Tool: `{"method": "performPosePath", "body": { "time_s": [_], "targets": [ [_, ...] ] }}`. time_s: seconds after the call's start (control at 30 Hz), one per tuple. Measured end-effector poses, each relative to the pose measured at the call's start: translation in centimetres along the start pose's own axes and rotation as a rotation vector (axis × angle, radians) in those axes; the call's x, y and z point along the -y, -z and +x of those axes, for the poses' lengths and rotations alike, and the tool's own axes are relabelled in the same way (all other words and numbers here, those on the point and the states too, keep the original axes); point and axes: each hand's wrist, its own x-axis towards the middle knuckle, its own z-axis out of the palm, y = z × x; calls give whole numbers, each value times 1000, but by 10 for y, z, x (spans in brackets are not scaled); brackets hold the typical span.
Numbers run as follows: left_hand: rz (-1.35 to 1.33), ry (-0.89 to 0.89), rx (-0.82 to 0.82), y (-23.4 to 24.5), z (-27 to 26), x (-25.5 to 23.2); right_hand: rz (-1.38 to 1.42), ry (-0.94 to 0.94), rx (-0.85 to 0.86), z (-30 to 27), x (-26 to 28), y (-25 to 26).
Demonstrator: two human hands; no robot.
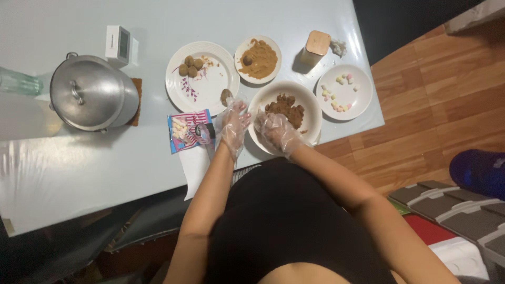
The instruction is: The person takes a portion of cookie dough from a bowl, rolls it into a ball between their gloved hands, and places it onto a plate.
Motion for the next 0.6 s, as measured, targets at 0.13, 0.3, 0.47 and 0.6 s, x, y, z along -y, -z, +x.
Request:
{"method": "performPosePath", "body": {
  "time_s": [0.13,0.3,0.47,0.6],
  "targets": [
    [196,143,-34,-18,-34,-26,997,-518,34,-3,1,52],
    [424,312,6,-58,-86,-60,1146,-543,75,-3,17,85],
    [493,253,29,-69,-66,-50,1700,-509,-96,-21,-4,54],
    [418,208,16,-60,-52,-47,954,-631,-244,-17,-72,9]
  ]
}}
